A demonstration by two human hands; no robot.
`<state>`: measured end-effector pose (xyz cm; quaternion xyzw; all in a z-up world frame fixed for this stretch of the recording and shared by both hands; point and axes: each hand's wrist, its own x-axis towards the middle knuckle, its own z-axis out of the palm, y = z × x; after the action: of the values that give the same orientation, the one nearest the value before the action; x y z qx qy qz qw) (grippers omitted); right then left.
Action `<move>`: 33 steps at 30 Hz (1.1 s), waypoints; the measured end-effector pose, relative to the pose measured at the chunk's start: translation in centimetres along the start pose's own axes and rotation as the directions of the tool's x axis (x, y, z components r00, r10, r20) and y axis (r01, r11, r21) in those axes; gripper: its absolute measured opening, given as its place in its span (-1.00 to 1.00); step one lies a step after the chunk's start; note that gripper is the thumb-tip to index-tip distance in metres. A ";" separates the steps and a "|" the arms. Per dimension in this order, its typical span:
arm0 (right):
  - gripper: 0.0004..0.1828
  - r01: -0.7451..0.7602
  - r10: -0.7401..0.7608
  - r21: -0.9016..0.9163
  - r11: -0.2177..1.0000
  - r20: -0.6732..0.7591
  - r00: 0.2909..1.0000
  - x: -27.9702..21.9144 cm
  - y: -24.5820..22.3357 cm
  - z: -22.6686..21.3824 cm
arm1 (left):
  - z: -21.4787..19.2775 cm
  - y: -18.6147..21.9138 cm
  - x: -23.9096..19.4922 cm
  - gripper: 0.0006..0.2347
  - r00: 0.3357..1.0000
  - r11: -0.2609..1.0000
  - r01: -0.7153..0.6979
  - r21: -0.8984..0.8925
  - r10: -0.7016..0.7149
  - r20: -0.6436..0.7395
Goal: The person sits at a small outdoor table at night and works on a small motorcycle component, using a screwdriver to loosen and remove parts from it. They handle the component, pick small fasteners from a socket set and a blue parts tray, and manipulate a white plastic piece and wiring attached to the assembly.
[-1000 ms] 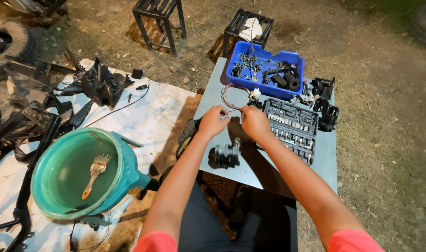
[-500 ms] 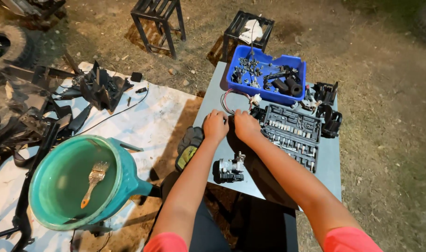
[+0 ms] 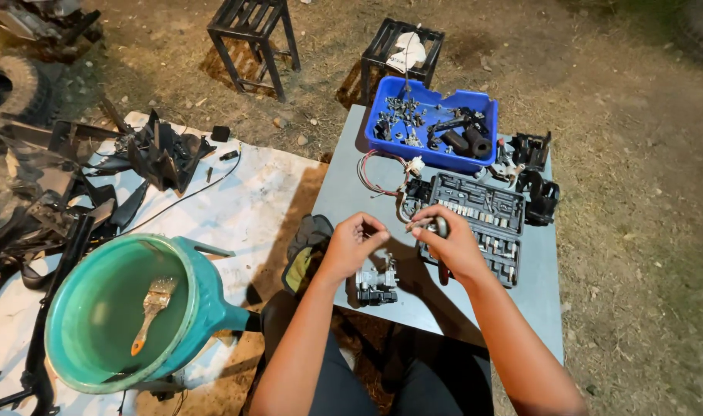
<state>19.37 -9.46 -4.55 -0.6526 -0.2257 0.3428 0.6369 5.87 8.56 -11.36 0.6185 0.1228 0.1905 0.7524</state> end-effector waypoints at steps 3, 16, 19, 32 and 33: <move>-0.80 0.114 -0.114 -0.002 0.994 -0.036 0.993 -2.6 -0.6 0.1 | 2.2 2.5 -1.8 -0.85 0.995 0.995 -0.096 0.029 0.095 0.023; -0.82 0.195 -0.227 -0.222 0.955 -0.130 0.965 -7.9 -1.8 -0.6 | 7.0 5.1 -4.4 -0.85 0.982 0.955 -0.191 0.229 0.186 0.043; -0.82 0.167 -0.206 -0.195 0.967 -0.202 0.958 -8.7 -2.5 -0.7 | 7.6 5.4 -4.6 -0.85 0.985 0.953 -0.175 0.248 0.172 0.032; -0.84 0.199 -0.227 -0.124 0.972 -0.279 0.933 -10.3 -1.1 -2.4 | 10.3 6.4 -4.8 -0.85 0.970 0.915 -0.242 0.324 0.237 0.056; -0.85 0.215 -0.232 -0.089 0.972 -0.293 0.927 -10.3 -0.8 -2.6 | 10.4 6.3 -4.8 -0.85 0.970 0.917 -0.244 0.315 0.237 0.063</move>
<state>14.61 -18.67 -2.26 -0.6846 -0.2082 0.1579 0.6805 5.10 -1.71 -3.36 0.7452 0.0661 0.2515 0.6141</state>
